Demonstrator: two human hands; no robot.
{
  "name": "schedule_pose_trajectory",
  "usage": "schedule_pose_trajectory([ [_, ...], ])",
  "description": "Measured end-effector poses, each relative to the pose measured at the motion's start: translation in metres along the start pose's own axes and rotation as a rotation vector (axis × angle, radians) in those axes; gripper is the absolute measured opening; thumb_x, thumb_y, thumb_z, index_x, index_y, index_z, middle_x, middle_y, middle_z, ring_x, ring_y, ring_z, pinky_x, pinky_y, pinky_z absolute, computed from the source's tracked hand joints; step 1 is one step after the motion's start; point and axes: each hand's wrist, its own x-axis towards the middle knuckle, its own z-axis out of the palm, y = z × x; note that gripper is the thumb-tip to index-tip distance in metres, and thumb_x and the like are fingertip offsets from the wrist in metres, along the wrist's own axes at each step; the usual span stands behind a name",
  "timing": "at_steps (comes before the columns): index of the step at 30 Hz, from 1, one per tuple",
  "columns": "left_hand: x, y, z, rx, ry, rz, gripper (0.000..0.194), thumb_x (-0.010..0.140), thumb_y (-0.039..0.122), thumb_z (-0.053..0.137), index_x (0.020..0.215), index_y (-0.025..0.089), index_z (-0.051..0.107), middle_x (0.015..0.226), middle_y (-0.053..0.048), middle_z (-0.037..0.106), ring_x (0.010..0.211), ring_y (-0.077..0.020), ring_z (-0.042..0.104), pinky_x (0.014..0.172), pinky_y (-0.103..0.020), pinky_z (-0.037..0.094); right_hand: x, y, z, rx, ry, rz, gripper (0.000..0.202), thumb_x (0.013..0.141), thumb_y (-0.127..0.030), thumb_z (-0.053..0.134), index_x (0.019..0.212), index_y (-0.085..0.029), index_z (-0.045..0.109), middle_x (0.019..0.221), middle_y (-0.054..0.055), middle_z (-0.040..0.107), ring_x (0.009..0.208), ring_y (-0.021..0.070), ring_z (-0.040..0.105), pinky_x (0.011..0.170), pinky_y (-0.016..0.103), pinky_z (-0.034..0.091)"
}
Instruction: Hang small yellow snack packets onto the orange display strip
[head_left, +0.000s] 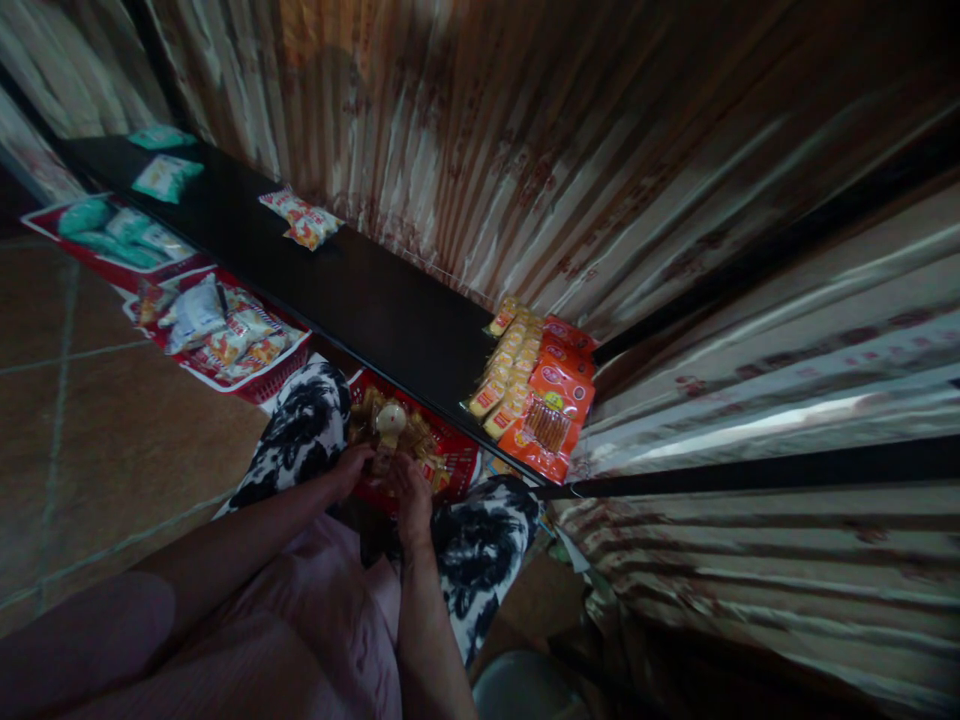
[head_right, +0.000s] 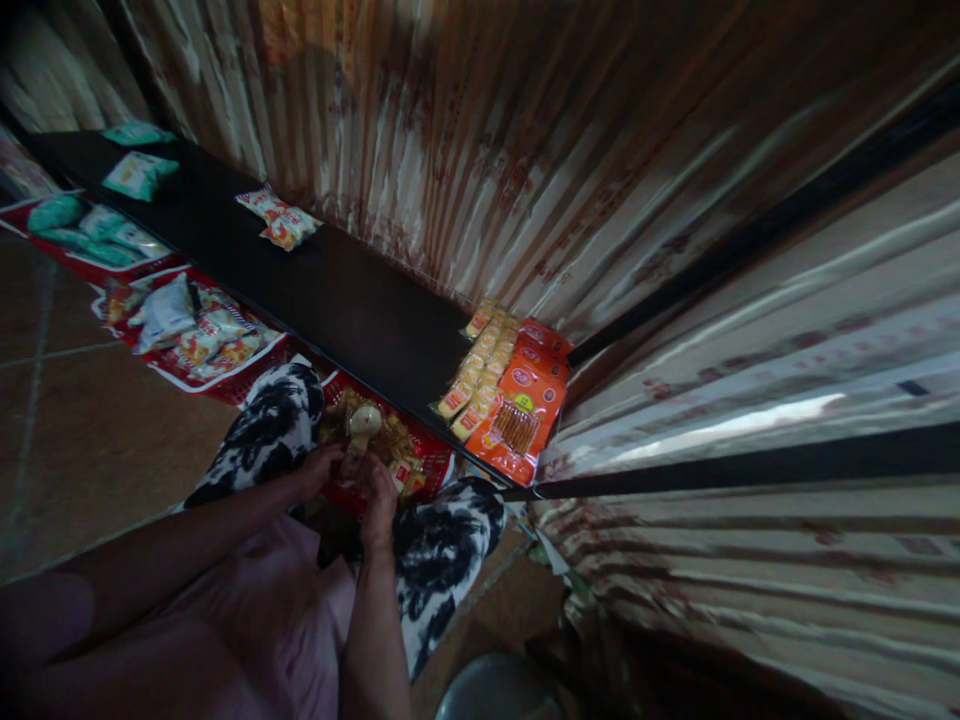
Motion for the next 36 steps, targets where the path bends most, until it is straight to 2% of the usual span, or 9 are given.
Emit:
schedule_pose_trajectory([
  [1, -0.001, 0.001, 0.001, 0.011, 0.013, 0.001, 0.018, 0.055, 0.022, 0.062, 0.071, 0.018, 0.056, 0.06, 0.002, 0.06, 0.056, -0.0157, 0.059, 0.055, -0.027, 0.045, 0.0, 0.0, 0.0, -0.036, -0.001, -0.013, 0.037, 0.069, -0.043, 0.066, 0.097, -0.02, 0.071, 0.108, 0.007, 0.07, 0.107, 0.0226, 0.061, 0.095, 0.036, 0.045],
  [5, -0.004, 0.002, 0.003, 0.062, -0.062, 0.007, 0.029, 0.053, 0.026, 0.065, 0.08, 0.017, 0.06, 0.069, -0.001, 0.066, 0.065, -0.0178, 0.064, 0.064, -0.029, 0.048, 0.0, -0.002, 0.002, -0.169, 0.008, -0.094, 0.036, 0.069, -0.043, 0.066, 0.096, -0.02, 0.072, 0.105, 0.006, 0.071, 0.105, 0.0232, 0.062, 0.092, 0.035, 0.047],
  [13, -0.022, 0.016, 0.013, 0.15, -0.061, 0.063, 0.033, 0.051, 0.036, 0.072, 0.075, 0.016, 0.062, 0.073, -0.003, 0.068, 0.071, -0.0203, 0.065, 0.071, -0.032, 0.049, 0.004, -0.001, 0.004, -0.35, 0.033, -0.194, 0.041, 0.067, -0.043, 0.068, 0.098, -0.018, 0.071, 0.101, 0.008, 0.072, 0.097, 0.0245, 0.066, 0.088, 0.035, 0.051],
  [18, -0.027, 0.022, 0.015, 0.294, -0.095, 0.207, 0.033, 0.055, 0.047, 0.065, 0.073, 0.019, 0.063, 0.074, -0.003, 0.069, 0.079, -0.0234, 0.065, 0.076, -0.034, 0.05, 0.006, 0.001, 0.008, -0.481, 0.088, -0.297, 0.036, 0.072, -0.046, 0.062, 0.095, -0.019, 0.072, 0.098, 0.008, 0.073, 0.094, 0.0236, 0.067, 0.085, 0.032, 0.052],
  [19, -0.025, 0.023, 0.015, 0.339, -0.089, 0.217, 0.033, 0.054, 0.047, 0.064, 0.072, 0.019, 0.064, 0.075, -0.003, 0.069, 0.081, -0.0244, 0.065, 0.078, -0.035, 0.05, 0.007, 0.004, 0.007, -0.51, 0.107, -0.315, 0.037, 0.069, -0.045, 0.065, 0.095, -0.02, 0.072, 0.096, 0.008, 0.073, 0.092, 0.0241, 0.068, 0.083, 0.032, 0.052],
  [21, -0.02, 0.023, 0.013, 0.444, -0.047, 0.263, 0.032, 0.05, 0.047, 0.063, 0.067, 0.02, 0.063, 0.074, -0.004, 0.069, 0.082, -0.0263, 0.065, 0.082, -0.037, 0.05, 0.012, 0.011, 0.003, -0.519, 0.165, -0.361, 0.038, 0.066, -0.043, 0.068, 0.095, -0.02, 0.072, 0.097, 0.008, 0.073, 0.093, 0.0256, 0.068, 0.082, 0.032, 0.053],
  [25, -0.015, 0.024, 0.012, 0.566, -0.031, 0.376, 0.031, 0.051, 0.048, 0.057, 0.065, 0.021, 0.061, 0.075, -0.007, 0.069, 0.083, -0.0272, 0.065, 0.083, -0.038, 0.05, 0.021, 0.021, -0.005, -0.539, 0.219, -0.313, 0.036, 0.067, -0.041, 0.065, 0.095, -0.02, 0.073, 0.099, 0.009, 0.073, 0.095, 0.0276, 0.067, 0.084, 0.034, 0.052],
  [30, -0.02, 0.024, 0.015, 0.605, -0.052, 0.473, 0.033, 0.055, 0.047, 0.055, 0.073, 0.02, 0.061, 0.081, -0.009, 0.07, 0.084, -0.0271, 0.066, 0.083, -0.038, 0.051, 0.02, 0.013, -0.002, -0.5, 0.152, -0.32, 0.036, 0.072, -0.046, 0.062, 0.094, -0.021, 0.074, 0.098, 0.008, 0.073, 0.095, 0.027, 0.067, 0.086, 0.035, 0.051],
  [36, -0.019, 0.017, 0.016, 0.668, 0.036, 0.534, 0.037, 0.059, 0.05, 0.054, 0.079, 0.02, 0.059, 0.085, -0.011, 0.071, 0.085, -0.0275, 0.067, 0.083, -0.04, 0.052, 0.023, 0.019, -0.005, -0.352, 0.165, -0.271, 0.039, 0.066, -0.047, 0.067, 0.095, -0.02, 0.072, 0.101, 0.008, 0.072, 0.097, 0.0278, 0.067, 0.087, 0.036, 0.051],
])
